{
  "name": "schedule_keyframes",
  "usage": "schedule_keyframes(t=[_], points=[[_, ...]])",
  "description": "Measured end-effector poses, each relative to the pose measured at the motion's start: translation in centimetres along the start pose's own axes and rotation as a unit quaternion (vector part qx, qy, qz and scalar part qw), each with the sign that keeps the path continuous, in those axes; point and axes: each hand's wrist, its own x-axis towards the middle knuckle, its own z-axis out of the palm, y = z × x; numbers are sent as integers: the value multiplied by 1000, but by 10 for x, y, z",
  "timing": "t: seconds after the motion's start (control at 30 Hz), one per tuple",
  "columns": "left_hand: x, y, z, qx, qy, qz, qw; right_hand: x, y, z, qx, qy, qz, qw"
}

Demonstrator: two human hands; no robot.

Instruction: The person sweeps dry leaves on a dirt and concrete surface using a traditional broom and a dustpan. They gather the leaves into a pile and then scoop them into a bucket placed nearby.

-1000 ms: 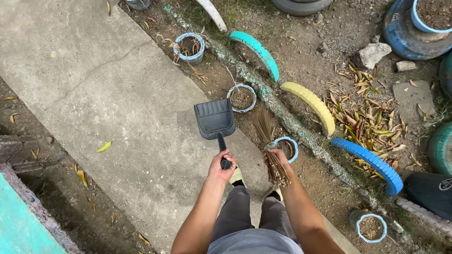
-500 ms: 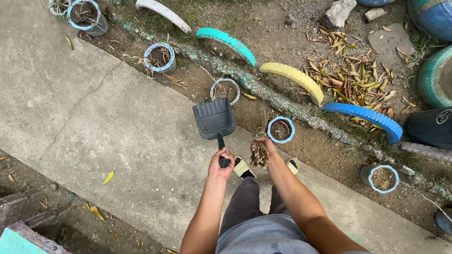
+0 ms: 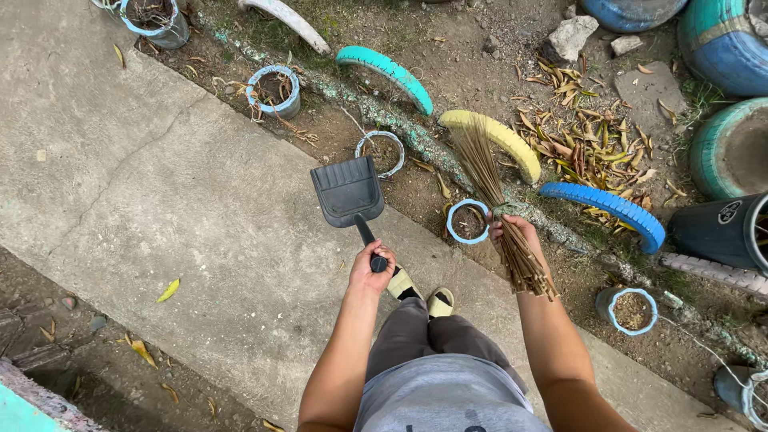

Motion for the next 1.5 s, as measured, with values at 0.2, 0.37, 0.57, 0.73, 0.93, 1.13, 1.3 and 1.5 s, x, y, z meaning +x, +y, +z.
schedule_keyframes(t=[0.2,0.37,0.57,0.73,0.93,1.13,1.3,1.5], points=[[-8,-40,3,85,3,-2,996,-35,25,-36,-13,64,2,998],[13,-39,12,110,9,-88,990,-80,34,-42,-81,69,-81,991],[46,3,68,145,69,-209,965,-97,75,-42,43,105,-213,970],[23,57,102,206,101,-231,946,-20,151,-84,36,226,-268,936],[-11,122,141,249,110,-249,930,127,258,-48,-67,326,-79,940],[-24,161,156,233,120,-179,948,180,250,10,259,-63,-175,948],[-25,199,166,236,124,-143,953,182,241,32,246,-33,-233,940],[-32,222,169,229,117,-128,958,206,226,25,219,102,-190,952]])
